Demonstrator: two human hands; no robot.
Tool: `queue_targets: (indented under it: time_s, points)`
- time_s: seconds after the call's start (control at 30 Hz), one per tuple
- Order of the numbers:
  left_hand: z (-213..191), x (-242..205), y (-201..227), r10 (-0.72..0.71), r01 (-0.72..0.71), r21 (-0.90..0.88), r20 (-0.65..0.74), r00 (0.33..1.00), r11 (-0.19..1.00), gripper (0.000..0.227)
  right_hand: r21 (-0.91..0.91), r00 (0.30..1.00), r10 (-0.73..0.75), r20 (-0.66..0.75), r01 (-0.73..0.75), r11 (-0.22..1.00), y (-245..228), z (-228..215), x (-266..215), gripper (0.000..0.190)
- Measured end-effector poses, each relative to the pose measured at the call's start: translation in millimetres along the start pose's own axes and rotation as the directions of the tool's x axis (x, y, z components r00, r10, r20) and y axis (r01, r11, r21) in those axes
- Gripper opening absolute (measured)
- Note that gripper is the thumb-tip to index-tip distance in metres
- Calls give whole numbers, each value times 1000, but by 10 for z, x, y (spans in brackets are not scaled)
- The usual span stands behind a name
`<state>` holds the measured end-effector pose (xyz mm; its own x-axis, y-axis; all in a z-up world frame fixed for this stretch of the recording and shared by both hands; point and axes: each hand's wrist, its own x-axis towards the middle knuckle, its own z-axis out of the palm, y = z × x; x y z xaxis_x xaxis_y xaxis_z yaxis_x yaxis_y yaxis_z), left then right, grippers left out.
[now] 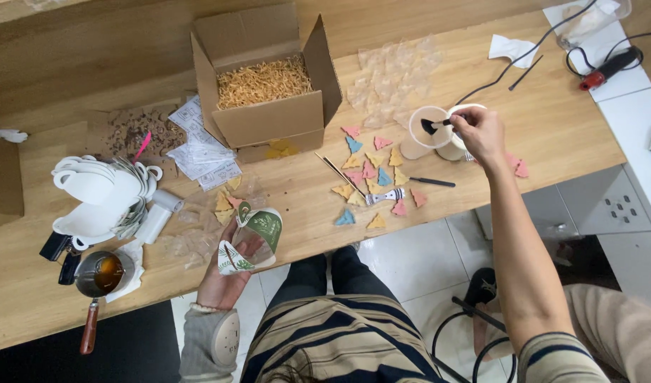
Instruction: Applying melted wax or adhesive to small Christmas tree shaped candle decorations and packing them into a box.
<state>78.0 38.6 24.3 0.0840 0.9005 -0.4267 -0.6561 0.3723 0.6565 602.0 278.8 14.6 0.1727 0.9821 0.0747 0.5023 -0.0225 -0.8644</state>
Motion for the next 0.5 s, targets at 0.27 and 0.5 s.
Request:
queue_targets:
  time_s: [0.27,0.5]
  points:
    - [-129,58,-33,44,-43,-32,39,998,999,76,220,991,-96,-91,114,969,-249,80,-297,15]
    - [-133,69,-102,17,-13,-58,78,997,998,76,-163,980,-27,196,60,985,-475,1502,-1321,19]
